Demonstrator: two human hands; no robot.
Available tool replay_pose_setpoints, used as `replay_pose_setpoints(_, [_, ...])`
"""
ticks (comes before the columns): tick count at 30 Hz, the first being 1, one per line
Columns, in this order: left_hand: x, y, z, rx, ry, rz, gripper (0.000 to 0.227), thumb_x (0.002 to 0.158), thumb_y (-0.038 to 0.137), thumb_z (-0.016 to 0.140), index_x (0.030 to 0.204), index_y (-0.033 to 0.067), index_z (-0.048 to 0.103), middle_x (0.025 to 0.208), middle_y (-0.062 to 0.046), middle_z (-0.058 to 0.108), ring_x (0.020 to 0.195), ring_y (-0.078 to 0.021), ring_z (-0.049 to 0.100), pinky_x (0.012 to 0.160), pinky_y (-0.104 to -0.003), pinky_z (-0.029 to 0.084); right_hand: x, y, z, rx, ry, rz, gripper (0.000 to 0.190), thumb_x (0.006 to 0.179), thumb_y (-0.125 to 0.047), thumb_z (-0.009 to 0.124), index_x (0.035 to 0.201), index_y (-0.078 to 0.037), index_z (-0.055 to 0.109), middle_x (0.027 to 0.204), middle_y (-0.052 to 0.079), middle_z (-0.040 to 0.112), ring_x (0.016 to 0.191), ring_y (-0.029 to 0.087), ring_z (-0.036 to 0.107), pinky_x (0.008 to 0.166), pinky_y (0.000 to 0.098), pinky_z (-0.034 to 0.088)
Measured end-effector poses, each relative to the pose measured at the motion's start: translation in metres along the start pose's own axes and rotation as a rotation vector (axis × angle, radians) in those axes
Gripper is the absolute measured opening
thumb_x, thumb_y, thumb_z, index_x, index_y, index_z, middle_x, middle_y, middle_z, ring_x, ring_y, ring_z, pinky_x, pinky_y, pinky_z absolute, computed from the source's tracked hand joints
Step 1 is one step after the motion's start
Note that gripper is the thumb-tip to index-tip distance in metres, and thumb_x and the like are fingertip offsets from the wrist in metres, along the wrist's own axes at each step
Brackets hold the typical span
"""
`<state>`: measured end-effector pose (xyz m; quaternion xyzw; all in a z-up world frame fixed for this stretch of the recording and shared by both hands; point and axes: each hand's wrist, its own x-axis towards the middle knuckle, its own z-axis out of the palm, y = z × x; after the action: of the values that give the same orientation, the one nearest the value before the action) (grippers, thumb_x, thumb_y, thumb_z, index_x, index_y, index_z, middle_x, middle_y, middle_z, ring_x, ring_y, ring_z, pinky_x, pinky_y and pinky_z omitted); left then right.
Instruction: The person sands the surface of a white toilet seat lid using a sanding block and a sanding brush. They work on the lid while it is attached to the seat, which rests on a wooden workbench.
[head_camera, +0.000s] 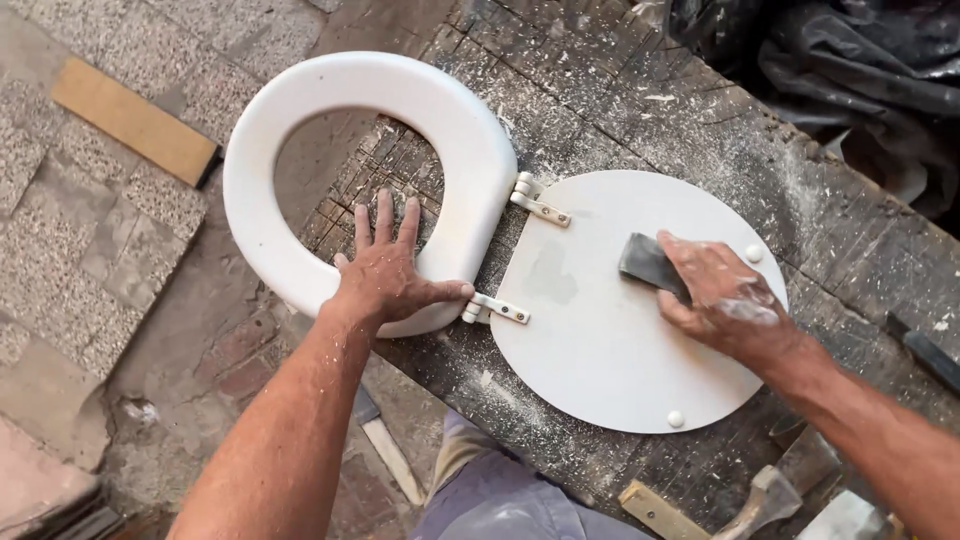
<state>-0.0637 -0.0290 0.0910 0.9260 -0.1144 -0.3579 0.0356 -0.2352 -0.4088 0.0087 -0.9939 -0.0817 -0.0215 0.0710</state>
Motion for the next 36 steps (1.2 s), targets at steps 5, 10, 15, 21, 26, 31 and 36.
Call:
replay_pose_setpoints(5, [-0.007, 0.015, -0.019, -0.062, -0.186, -0.096, 0.138, 0.059, 0.083, 0.065, 0.161, 0.0274, -0.009, 0.167, -0.002, -0.028, 0.153, -0.0337, -0.024, 0.115, -0.074, 0.007, 0.048, 0.0, -0.049, 0.24, -0.121, 0.034, 0.051, 0.091, -0.009, 0.047, 0.139, 0.004, 0.054, 0.09, 0.018, 0.069, 0.06, 0.025, 0.063, 0.049, 0.0371, 0.056])
replay_pose_setpoints(10, [-0.002, 0.002, 0.002, -0.019, -0.008, -0.021, 0.14, 0.057, 0.095, 0.063, 0.163, 0.0226, 0.007, 0.169, -0.012, -0.003, 0.153, -0.0422, 0.0, 0.108, -0.077, 0.025, 0.081, -0.003, -0.03, 0.241, -0.397, 0.505, 0.052, 0.089, -0.068, 0.061, 0.124, -0.029, 0.067, 0.1, 0.007, 0.076, 0.096, 0.031, 0.074, 0.076, 0.0411, 0.058])
replay_pose_setpoints(15, [-0.001, 0.003, 0.001, 0.005, -0.031, -0.03, 0.139, 0.059, 0.094, 0.064, 0.163, 0.0237, 0.005, 0.17, -0.011, -0.006, 0.154, -0.0409, -0.002, 0.108, -0.076, 0.025, 0.114, -0.027, -0.01, 0.269, -0.136, 0.23, 0.053, 0.095, -0.06, 0.065, 0.12, -0.014, 0.062, 0.114, 0.011, 0.071, 0.105, 0.034, 0.069, 0.081, 0.045, 0.056])
replay_pose_setpoints(21, [-0.001, 0.002, 0.001, -0.01, -0.036, -0.017, 0.139, 0.059, 0.095, 0.062, 0.163, 0.0229, 0.004, 0.169, -0.012, -0.007, 0.153, -0.0414, -0.004, 0.108, -0.077, 0.024, 0.13, -0.042, -0.057, 0.485, -0.386, 0.378, 0.066, 0.085, -0.074, 0.062, 0.129, -0.024, 0.058, 0.119, 0.009, 0.066, 0.116, 0.035, 0.063, 0.091, 0.0504, 0.05])
replay_pose_setpoints(26, [-0.001, 0.003, -0.002, -0.022, -0.034, -0.018, 0.138, 0.06, 0.093, 0.064, 0.163, 0.022, 0.006, 0.169, -0.012, -0.009, 0.153, -0.0428, -0.004, 0.107, -0.077, 0.024, 0.106, -0.024, -0.04, 0.48, -0.34, 0.298, 0.067, 0.087, -0.05, 0.073, 0.136, -0.008, 0.055, 0.116, 0.023, 0.064, 0.111, 0.042, 0.062, 0.088, 0.0511, 0.052])
replay_pose_setpoints(31, [-0.002, 0.002, 0.0, -0.003, -0.044, -0.02, 0.139, 0.059, 0.094, 0.064, 0.163, 0.0221, 0.005, 0.169, -0.013, -0.009, 0.153, -0.0428, -0.005, 0.107, -0.078, 0.023, 0.109, -0.031, -0.021, 0.473, -0.2, 0.306, 0.045, 0.095, -0.043, 0.072, 0.124, -0.009, 0.063, 0.111, 0.017, 0.066, 0.107, 0.041, 0.065, 0.087, 0.051, 0.052])
replay_pose_setpoints(36, [-0.004, 0.003, -0.002, -0.013, -0.047, -0.018, 0.138, 0.06, 0.093, 0.064, 0.163, 0.0217, 0.005, 0.169, -0.013, -0.008, 0.153, -0.0427, -0.004, 0.108, -0.077, 0.023, 0.148, -0.055, 0.006, 0.423, -0.125, 0.255, 0.042, 0.094, -0.049, 0.072, 0.122, -0.019, 0.065, 0.114, 0.006, 0.068, 0.117, 0.03, 0.062, 0.096, 0.0462, 0.049])
